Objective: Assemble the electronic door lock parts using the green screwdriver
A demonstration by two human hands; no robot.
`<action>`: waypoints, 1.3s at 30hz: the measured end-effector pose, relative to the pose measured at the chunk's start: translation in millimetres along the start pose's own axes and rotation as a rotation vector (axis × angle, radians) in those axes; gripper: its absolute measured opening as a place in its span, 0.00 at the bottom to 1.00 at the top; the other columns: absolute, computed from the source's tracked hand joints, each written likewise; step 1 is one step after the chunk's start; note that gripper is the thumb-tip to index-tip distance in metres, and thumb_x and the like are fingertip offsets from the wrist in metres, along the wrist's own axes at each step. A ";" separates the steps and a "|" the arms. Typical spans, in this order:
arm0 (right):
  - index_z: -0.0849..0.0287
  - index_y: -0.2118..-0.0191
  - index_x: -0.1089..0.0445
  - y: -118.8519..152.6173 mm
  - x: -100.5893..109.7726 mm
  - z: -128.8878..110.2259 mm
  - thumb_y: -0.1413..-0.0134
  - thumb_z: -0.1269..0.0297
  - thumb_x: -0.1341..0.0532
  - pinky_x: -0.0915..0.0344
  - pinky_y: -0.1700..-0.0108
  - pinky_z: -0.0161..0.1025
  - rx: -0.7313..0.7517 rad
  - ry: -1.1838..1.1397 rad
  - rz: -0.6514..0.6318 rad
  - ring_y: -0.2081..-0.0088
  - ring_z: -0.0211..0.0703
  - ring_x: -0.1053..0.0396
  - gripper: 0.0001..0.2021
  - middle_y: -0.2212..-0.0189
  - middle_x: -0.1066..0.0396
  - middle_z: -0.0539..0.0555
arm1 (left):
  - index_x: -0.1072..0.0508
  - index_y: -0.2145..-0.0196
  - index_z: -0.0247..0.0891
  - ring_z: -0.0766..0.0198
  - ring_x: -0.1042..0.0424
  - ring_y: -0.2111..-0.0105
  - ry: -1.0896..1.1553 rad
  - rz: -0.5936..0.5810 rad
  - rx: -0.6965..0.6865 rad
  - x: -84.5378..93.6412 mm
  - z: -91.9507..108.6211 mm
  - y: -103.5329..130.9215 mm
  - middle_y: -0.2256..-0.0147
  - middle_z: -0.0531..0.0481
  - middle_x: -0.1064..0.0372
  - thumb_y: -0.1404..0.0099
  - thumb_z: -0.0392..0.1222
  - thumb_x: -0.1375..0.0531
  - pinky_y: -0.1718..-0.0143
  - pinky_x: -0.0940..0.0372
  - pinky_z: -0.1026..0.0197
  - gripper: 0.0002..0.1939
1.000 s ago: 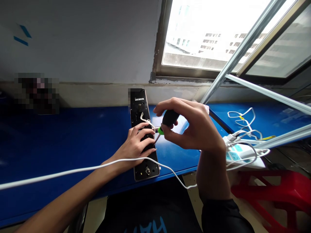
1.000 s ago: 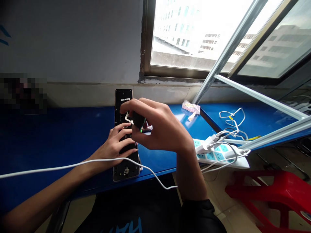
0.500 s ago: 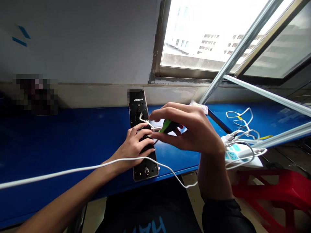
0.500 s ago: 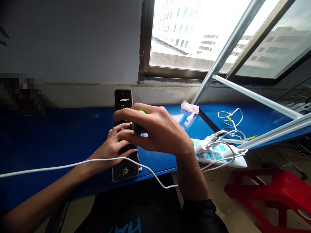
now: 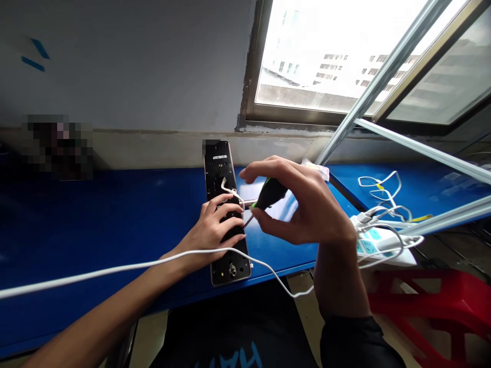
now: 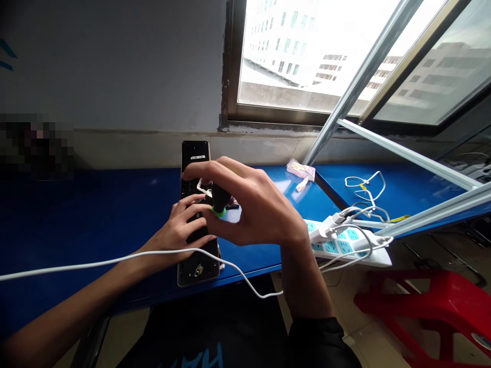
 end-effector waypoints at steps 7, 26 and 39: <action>0.57 0.46 0.29 2.9 3.3 6.1 0.42 0.76 0.37 0.27 0.62 0.33 -0.073 -0.020 0.109 0.64 0.34 0.25 0.18 0.58 0.22 0.50 | 0.22 0.54 0.40 0.42 0.44 0.31 0.015 0.019 0.004 0.3 0.7 -0.3 0.43 0.41 0.28 0.28 0.42 0.35 0.36 0.40 0.37 0.06; 0.59 0.48 0.28 3.0 8.3 4.1 0.46 0.79 0.38 0.26 0.65 0.39 -0.040 -0.012 0.167 0.66 0.37 0.26 0.20 0.61 0.23 0.51 | 0.26 0.58 0.36 0.41 0.43 0.32 -0.057 -0.028 -0.035 -7.6 7.2 -7.9 0.45 0.38 0.28 0.25 0.36 0.40 0.38 0.40 0.34 0.04; 0.56 0.48 0.28 6.9 17.1 10.8 0.45 0.75 0.36 0.25 0.64 0.38 -0.074 0.032 0.179 0.67 0.36 0.26 0.19 0.62 0.23 0.50 | 0.27 0.55 0.36 0.54 0.27 0.47 0.124 0.130 -0.104 17.3 -8.0 -10.3 0.57 0.43 0.23 0.25 0.33 0.41 0.45 0.28 0.50 0.04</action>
Point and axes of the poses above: each hand's wrist, its own y-axis away from the middle knuckle, its own x-axis out of the back of the hand, z = x × y, the point moved 5 cm from there along -y, towards the middle knuckle
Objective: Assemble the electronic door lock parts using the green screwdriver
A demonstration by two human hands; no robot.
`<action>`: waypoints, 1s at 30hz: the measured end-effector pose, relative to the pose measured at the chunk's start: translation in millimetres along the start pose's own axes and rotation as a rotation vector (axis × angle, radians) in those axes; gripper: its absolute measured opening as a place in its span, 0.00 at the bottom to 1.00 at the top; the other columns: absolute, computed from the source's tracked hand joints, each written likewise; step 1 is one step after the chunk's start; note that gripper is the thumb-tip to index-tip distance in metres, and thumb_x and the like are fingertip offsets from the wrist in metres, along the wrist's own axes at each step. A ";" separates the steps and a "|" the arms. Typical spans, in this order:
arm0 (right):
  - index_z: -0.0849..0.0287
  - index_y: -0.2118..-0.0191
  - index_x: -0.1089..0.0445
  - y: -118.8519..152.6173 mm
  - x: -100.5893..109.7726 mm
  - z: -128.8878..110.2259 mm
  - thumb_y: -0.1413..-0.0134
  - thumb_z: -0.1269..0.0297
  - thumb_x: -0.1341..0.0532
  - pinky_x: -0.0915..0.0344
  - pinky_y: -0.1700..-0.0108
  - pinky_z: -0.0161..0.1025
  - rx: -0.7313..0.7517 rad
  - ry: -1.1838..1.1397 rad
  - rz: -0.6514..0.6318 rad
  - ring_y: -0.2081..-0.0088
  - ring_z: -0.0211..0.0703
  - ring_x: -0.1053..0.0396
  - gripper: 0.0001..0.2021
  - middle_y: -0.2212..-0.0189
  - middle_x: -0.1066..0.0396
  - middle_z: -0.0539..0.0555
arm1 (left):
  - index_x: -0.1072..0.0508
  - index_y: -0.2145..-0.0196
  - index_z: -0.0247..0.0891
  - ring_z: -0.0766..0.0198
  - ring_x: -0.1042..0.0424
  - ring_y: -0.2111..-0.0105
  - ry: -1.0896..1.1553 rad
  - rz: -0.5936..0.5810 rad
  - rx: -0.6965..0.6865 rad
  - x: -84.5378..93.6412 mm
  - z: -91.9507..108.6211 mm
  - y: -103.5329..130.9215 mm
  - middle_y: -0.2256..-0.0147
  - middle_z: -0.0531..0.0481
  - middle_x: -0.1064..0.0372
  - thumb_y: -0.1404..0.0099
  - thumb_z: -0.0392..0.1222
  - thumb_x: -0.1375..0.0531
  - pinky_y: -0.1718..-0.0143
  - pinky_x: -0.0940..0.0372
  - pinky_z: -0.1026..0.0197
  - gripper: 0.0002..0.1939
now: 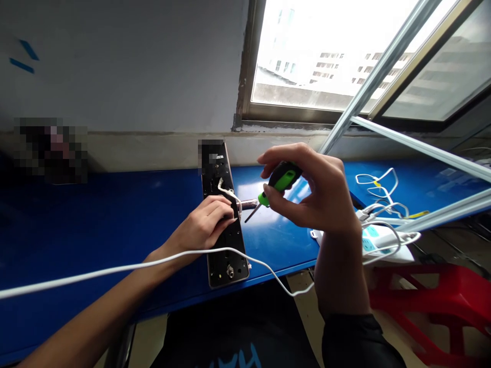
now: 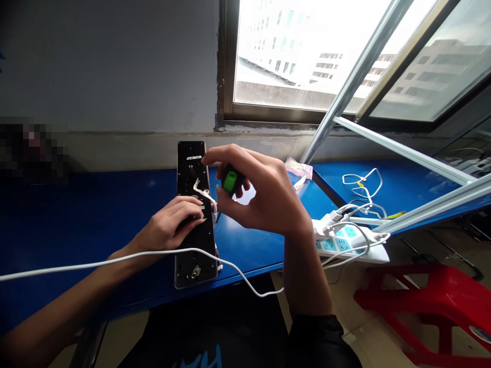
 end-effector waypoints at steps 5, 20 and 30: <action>0.58 0.44 0.28 -9.4 9.3 13.2 0.43 0.74 0.37 0.30 0.64 0.36 -0.087 0.103 -0.275 0.69 0.34 0.28 0.20 0.63 0.22 0.49 | 0.26 0.57 0.35 0.58 0.24 0.54 0.055 -0.121 -0.076 -2.0 -2.2 -29.9 0.58 0.43 0.23 0.23 0.33 0.43 0.50 0.26 0.55 0.06; 0.57 0.62 0.25 -37.2 39.5 67.6 0.49 0.69 0.31 0.39 0.68 0.36 -0.515 0.218 -0.546 0.71 0.34 0.32 0.07 0.69 0.25 0.48 | 0.22 0.64 0.38 0.59 0.27 0.66 -0.101 -0.793 0.036 -113.3 -45.0 -137.2 0.64 0.48 0.24 0.36 0.28 0.40 0.68 0.40 0.60 0.08; 0.57 0.61 0.26 -28.0 47.0 88.0 0.48 0.68 0.30 0.37 0.68 0.35 -0.610 0.149 -0.523 0.68 0.37 0.29 0.08 0.67 0.24 0.50 | 0.24 0.67 0.39 0.59 0.30 0.65 -0.153 -0.895 0.073 -130.7 -42.9 -141.5 0.65 0.49 0.27 0.41 0.26 0.40 0.69 0.41 0.62 0.10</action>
Point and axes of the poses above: each hand's wrist, its own y-axis away from the middle knuckle, its own x-axis out of the back of the hand, z = x × y, the point moved 5 cm from there along -y, towards the middle knuckle
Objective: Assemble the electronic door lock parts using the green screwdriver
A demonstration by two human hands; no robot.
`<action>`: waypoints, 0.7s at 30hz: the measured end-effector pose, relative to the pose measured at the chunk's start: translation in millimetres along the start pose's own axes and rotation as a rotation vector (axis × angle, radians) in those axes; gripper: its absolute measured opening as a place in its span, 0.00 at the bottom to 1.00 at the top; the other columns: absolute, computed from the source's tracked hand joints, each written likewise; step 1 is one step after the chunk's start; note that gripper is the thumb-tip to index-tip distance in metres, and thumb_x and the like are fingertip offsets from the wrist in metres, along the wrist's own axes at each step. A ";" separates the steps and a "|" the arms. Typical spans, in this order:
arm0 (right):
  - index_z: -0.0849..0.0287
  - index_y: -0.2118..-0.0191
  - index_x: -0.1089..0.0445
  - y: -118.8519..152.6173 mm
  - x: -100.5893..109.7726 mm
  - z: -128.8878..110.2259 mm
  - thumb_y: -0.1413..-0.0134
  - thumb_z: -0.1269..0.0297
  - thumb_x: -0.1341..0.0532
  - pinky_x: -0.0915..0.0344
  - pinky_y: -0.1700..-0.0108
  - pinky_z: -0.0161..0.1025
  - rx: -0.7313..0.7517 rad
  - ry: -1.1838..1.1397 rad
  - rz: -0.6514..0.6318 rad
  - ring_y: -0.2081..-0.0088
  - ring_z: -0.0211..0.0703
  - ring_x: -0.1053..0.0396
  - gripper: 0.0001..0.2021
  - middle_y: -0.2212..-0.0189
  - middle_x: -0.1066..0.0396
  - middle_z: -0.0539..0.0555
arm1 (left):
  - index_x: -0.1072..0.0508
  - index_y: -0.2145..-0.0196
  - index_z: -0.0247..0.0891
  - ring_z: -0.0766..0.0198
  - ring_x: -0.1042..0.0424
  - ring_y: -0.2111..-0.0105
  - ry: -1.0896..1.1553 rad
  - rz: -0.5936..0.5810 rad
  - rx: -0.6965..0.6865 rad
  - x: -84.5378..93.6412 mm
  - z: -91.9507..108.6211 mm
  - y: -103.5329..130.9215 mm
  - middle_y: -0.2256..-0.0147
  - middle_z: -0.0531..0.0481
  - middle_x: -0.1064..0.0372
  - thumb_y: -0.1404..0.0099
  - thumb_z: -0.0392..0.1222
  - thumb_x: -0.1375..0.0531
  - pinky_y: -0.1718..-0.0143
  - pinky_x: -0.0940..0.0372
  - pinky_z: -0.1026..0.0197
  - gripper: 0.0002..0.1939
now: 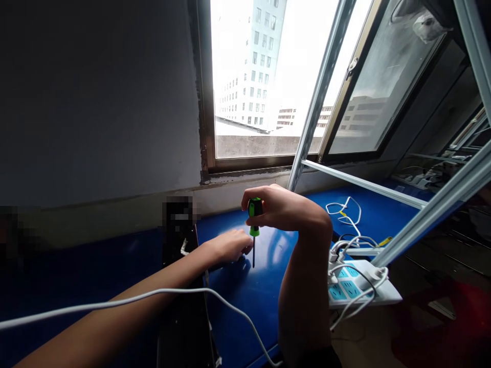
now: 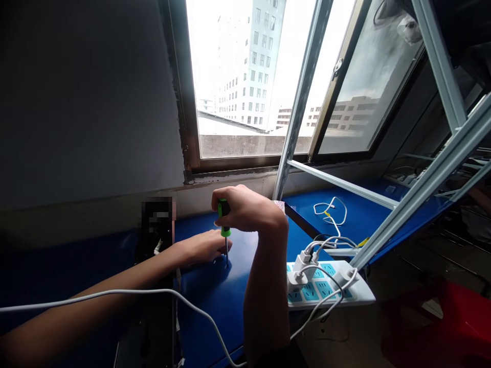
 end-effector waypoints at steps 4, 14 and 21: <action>0.57 0.61 0.26 4.4 1.4 0.5 0.47 0.69 0.30 0.36 0.68 0.34 -0.001 -0.051 0.000 0.68 0.37 0.28 0.08 0.68 0.24 0.50 | 0.22 0.65 0.39 0.58 0.29 0.63 0.019 -0.033 0.001 -0.3 3.2 -1.6 0.64 0.48 0.26 0.41 0.25 0.39 0.67 0.39 0.62 0.11; 0.56 0.60 0.26 8.8 4.2 6.1 0.47 0.66 0.29 0.36 0.69 0.35 0.038 -0.057 0.029 0.69 0.37 0.28 0.09 0.69 0.24 0.49 | 0.20 0.59 0.41 0.56 0.27 0.60 0.072 -0.101 -0.003 -1.6 1.9 -4.1 0.63 0.48 0.24 0.45 0.23 0.39 0.69 0.39 0.63 0.20; 0.57 0.60 0.25 10.9 1.7 -9.7 0.47 0.67 0.29 0.35 0.66 0.34 0.102 -0.084 0.050 0.68 0.35 0.28 0.09 0.66 0.23 0.49 | 0.21 0.57 0.42 0.58 0.27 0.62 0.108 -0.068 0.012 1.2 -6.3 0.8 0.60 0.49 0.24 0.40 0.28 0.40 0.65 0.34 0.62 0.16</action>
Point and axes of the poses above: each hand's wrist, its own y-axis away from the middle knuckle, its own x-axis out of the back of the hand, z = x × y, the point moved 5 cm from there along -y, towards the middle knuckle
